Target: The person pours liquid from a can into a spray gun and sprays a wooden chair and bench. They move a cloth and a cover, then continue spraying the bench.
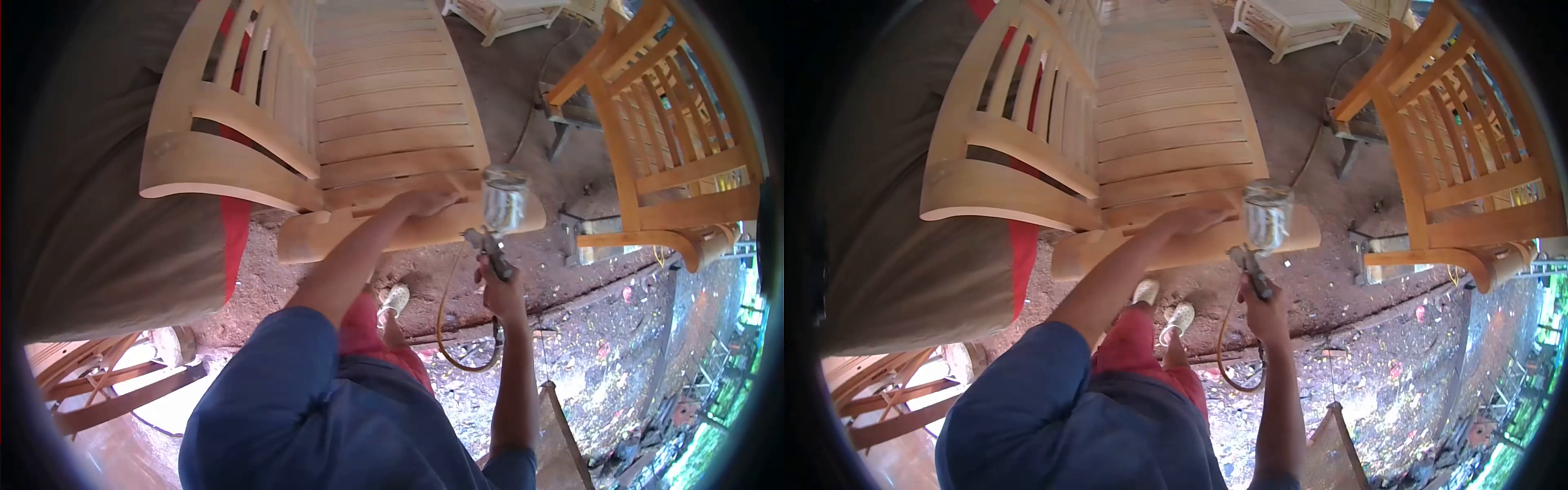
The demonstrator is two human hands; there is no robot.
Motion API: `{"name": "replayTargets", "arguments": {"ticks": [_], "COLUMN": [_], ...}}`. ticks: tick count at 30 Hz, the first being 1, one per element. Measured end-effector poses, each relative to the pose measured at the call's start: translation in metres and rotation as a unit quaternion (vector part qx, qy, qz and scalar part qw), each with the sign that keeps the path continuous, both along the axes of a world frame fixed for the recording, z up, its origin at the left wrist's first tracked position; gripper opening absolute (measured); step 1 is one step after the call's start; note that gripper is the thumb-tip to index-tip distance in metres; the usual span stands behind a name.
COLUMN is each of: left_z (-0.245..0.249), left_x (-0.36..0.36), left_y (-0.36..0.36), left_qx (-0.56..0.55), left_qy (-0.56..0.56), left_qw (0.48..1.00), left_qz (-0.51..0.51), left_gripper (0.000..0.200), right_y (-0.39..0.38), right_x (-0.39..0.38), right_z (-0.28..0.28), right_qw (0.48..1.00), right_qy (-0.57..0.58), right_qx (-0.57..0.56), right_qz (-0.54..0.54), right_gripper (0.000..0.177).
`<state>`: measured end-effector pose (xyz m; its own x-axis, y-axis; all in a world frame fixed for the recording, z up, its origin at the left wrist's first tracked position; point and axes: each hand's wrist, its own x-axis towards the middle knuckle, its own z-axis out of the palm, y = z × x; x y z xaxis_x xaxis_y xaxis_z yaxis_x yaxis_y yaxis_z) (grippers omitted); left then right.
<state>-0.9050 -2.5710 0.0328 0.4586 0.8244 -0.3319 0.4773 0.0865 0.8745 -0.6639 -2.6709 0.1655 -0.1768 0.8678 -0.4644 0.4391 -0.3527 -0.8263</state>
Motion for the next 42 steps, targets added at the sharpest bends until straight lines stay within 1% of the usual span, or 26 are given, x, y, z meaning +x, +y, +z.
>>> {"name": "replayTargets", "arguments": {"ticks": [2,4,5,7,8,10,12,13,16,17,19,20,21,22,23,25,26,27,29,31,33,35,36,39,41,42], "left_z": [-0.009,0.008,0.002,-0.017,-0.013,0.001,-0.027,-0.043,-0.057,-0.07,-0.114,-0.129,-0.142,-0.156,-0.13,-0.199,-0.224,-0.225,-0.209,-0.188,-0.164,-0.162,-0.161,-0.179,-0.187,-0.189], "left_x": [-0.052,-0.095,-0.108,-0.121,-0.12,-0.114,-0.094,-0.082,-0.046,-0.033,-0.012,-0.006,-0.002,-0.001,-0.016,-0.025,-0.032,-0.045,-0.083,-0.122,-0.157,-0.18,-0.184,-0.17,-0.134,-0.11], "left_y": [-0.031,-0.051,-0.058,-0.068,-0.067,-0.06,-0.053,-0.049,0.003,0.016,0.038,0.05,0.063,0.074,0.081,0.076,0.071,0.063,0.035,0.021,0.024,0.033,0.037,0.047,0.06,0.074], "left_qx": [-0.012,-0.108,-0.094,-0.068,-0.081,-0.103,-0.06,-0.043,-0.115,-0.077,0.0,0.108,0.213,0.315,0.276,0.348,0.383,0.346,0.269,0.219,0.224,0.209,0.2,0.188,0.239,0.151], "left_qy": [0.09,0.174,0.167,0.151,0.148,0.14,0.011,-0.054,-0.127,-0.122,-0.103,-0.044,0.016,0.077,0.18,0.175,0.174,0.176,0.179,0.199,0.246,0.363,0.415,0.457,0.361,0.294], "left_qw": [0.996,0.979,0.981,0.986,0.986,0.985,0.996,0.993,0.983,0.989,0.995,0.993,0.976,0.945,0.931,0.914,0.903,0.918,0.944,0.954,0.938,0.881,0.842,0.768,0.797,0.902], "left_qz": [0.02,-0.015,-0.009,0.001,-0.001,-0.008,0.059,0.094,0.057,0.041,0.008,-0.01,-0.028,-0.047,-0.156,-0.113,-0.09,-0.082,-0.07,0.047,0.098,0.221,0.281,0.406,0.421,0.278], "left_gripper": [0.061,0.058,0.057,0.055,0.055,0.053,0.05,0.048,0.045,0.044,0.043,0.043,0.044,0.044,0.052,0.06,0.064,0.066,0.072,0.078,0.081,0.083,0.084,0.084,0.084,0.084], "right_y": [0.017,0.031,0.036,0.053,0.062,0.076,0.091,0.096,0.111,0.116,0.123,0.124,0.125,0.127,0.127,0.127,0.127,0.127,0.133,0.135,0.136,0.138,0.139,0.139,0.138,0.14], "right_x": [-0.031,-0.052,-0.059,-0.07,-0.074,-0.075,-0.08,-0.082,-0.094,-0.098,-0.106,-0.109,-0.11,-0.113,-0.116,-0.124,-0.125,-0.126,-0.13,-0.13,-0.129,-0.125,-0.124,-0.126,-0.125,-0.124], "right_z": [0.016,0.021,0.009,0.01,0.011,0.009,0.009,0.01,0.01,0.009,0.005,0.001,-0.006,-0.01,-0.01,-0.013,-0.013,-0.013,-0.008,-0.005,-0.004,-0.002,-0.001,-0.005,-0.011,-0.011], "right_qw": [0.997,0.987,0.992,0.986,0.983,0.983,0.982,0.982,0.982,0.983,0.984,0.985,0.986,0.985,0.983,0.979,0.979,0.979,0.976,0.976,0.975,0.973,0.976,0.981,0.982,0.983], "right_qy": [-0.035,-0.083,-0.02,-0.014,-0.013,-0.049,-0.083,-0.099,-0.12,-0.122,-0.108,-0.099,-0.097,-0.1,-0.104,-0.103,-0.094,-0.086,-0.078,-0.083,-0.082,-0.082,-0.085,-0.103,-0.122,-0.113], "right_qx": [-0.025,-0.048,0.002,-0.034,-0.052,-0.071,-0.085,-0.091,-0.103,-0.106,-0.116,-0.123,-0.123,-0.134,-0.148,-0.177,-0.181,-0.185,-0.2,-0.202,-0.203,-0.206,-0.189,-0.136,-0.103,-0.099], "right_qz": [0.07,0.132,0.126,0.16,0.176,0.163,0.144,0.133,0.1,0.09,0.076,0.067,0.057,0.051,0.044,0.021,0.021,0.021,0.029,0.029,0.044,0.063,0.071,0.092,0.096,0.106], "right_gripper": [0.033,0.034,0.033,0.034,0.034,0.033,0.033,0.032,0.029,0.028,0.026,0.026,0.023,0.023,0.023,0.023,0.023,0.023,0.024,0.025,0.026,0.026,0.026,0.026,0.026,0.027]}}
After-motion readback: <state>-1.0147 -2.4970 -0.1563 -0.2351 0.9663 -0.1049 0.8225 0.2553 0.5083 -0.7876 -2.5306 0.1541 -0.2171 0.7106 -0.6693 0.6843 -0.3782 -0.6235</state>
